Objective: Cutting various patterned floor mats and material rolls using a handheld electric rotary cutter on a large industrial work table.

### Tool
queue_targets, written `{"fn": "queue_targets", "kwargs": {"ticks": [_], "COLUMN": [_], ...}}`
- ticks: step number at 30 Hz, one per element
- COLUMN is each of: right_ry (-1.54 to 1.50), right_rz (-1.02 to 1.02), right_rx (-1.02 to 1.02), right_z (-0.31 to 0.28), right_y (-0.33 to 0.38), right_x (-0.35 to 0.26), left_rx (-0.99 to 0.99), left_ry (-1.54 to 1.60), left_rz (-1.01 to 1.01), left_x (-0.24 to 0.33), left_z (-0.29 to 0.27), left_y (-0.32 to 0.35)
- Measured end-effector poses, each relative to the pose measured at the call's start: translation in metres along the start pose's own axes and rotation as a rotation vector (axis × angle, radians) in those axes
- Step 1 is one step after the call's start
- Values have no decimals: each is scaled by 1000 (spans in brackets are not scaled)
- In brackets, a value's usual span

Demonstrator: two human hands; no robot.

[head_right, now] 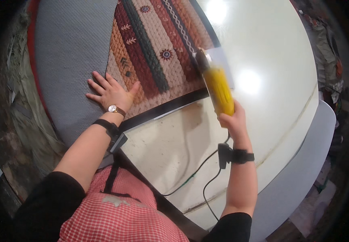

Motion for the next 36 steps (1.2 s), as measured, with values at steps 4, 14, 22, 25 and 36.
{"fn": "queue_targets", "kwargs": {"ticks": [4,14,22,25,36], "right_ry": [-237,-942,-832,-709,228], "right_rz": [166,446,325,325,64], "right_rx": [-41,318,515,534,164], "right_z": [-17,-25,-50,-75,10], "right_y": [70,262,239,205,-210], "right_x": [39,185,228,229,-60], "left_rx": [-30,-77,-205,-229,-178], "left_ry": [0,1,40,86,272], "left_rz": [-11,1068,1025,1095,1028], "left_x": [-8,-34,-25,-33,-46], "left_z": [-2,-3,-4,-16,-16], "left_y": [0,55,58,51,49]}}
Point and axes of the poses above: each hand's wrist, its own y-axis away from the middle knuckle, its own z-axis out of the palm, x = y × z, the point moved 4 cm from there along -y, towards the middle knuckle, and after that the axes turned 5 degrees about x, right-handed, at the moved point
